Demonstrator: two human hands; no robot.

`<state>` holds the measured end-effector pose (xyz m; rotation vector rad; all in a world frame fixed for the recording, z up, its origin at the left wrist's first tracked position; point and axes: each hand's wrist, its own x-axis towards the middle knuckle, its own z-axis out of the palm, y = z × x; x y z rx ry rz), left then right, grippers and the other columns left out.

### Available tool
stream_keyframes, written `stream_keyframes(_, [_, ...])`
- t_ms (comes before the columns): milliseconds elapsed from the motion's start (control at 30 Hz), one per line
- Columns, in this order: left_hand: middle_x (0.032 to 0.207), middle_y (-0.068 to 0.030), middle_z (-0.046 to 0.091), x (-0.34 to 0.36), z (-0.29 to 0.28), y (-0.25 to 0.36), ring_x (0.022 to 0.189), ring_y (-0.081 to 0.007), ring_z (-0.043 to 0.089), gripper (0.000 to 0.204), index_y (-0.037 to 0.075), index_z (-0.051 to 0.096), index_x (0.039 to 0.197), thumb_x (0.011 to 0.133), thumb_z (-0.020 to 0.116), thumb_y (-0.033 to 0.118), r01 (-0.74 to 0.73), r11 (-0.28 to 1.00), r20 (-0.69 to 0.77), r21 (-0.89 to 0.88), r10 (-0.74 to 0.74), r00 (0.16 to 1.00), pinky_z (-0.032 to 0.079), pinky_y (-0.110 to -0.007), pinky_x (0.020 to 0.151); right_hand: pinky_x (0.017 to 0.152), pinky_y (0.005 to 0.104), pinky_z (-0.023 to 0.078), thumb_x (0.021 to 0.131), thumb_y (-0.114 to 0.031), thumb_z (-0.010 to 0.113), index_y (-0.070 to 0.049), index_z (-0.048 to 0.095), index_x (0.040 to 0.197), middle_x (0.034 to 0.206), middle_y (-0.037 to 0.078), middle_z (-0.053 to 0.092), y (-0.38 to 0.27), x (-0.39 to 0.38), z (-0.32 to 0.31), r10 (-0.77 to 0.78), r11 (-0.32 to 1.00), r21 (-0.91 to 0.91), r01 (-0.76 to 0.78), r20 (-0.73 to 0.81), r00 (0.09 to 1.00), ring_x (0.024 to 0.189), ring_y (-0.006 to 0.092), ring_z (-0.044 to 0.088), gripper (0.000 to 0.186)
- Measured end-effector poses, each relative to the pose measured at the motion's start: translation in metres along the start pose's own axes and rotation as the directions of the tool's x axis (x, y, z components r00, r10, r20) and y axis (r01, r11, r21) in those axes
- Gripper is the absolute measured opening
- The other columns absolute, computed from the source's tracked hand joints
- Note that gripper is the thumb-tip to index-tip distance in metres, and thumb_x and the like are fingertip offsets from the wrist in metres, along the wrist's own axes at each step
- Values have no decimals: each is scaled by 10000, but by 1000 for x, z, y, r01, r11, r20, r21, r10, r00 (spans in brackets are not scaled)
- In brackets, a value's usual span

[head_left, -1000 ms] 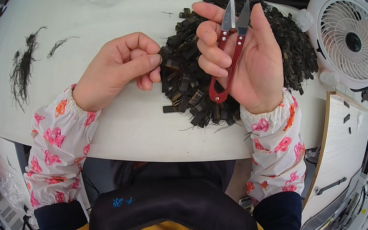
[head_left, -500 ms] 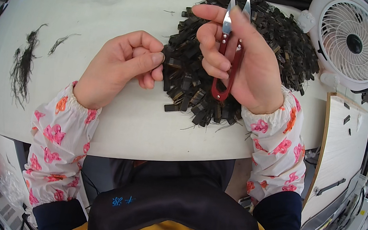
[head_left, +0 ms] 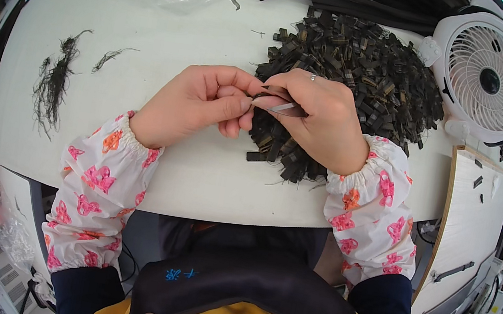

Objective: Trimming excess thread or material from small black leather pieces using thread snips.

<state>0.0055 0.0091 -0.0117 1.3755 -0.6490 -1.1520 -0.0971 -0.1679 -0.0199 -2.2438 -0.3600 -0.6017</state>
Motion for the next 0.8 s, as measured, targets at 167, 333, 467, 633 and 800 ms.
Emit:
stream_keyframes(167, [732,-24,611,1,8,-5,583,-55,548,141,0,563,994,916,535,113,-60,997,-112,54,66,992,460,-177,570,519,327,482,710,-88,718,-29,591,893,745,96,625,-3,2,1,5,999,-43,-6,-22,1000,616,256,622,230])
stream_keyframes(333, [703,-21,606,3,3,-2,558,-55,538,94,26,562,902,913,529,112,-53,998,-207,-23,47,977,446,-178,542,499,318,479,732,-281,740,-50,576,969,731,80,612,-5,4,-3,74,962,-241,-129,-224,972,569,249,617,369])
stream_keyframes(467, [687,-14,603,4,-1,-4,537,-46,525,88,48,561,883,916,532,125,-50,995,-203,-88,31,979,425,-172,513,481,303,461,700,-205,730,-68,593,979,698,33,549,-8,5,-1,-87,870,-493,18,-116,989,574,200,590,340])
stream_keyframes(633, [690,-10,605,5,2,-5,536,-37,522,90,50,566,889,916,538,131,-29,996,-195,-83,12,981,421,-165,504,472,299,447,676,-132,727,-64,609,1012,701,39,537,-9,5,2,-136,852,-518,75,-80,988,556,192,569,362])
stream_keyframes(800, [694,-11,610,4,1,-5,538,-39,532,99,44,571,903,912,559,142,-14,995,-166,-100,-3,986,431,-158,515,474,298,446,681,-90,729,-61,621,1042,714,55,568,-9,4,3,-130,850,-520,83,-55,990,543,207,571,378])
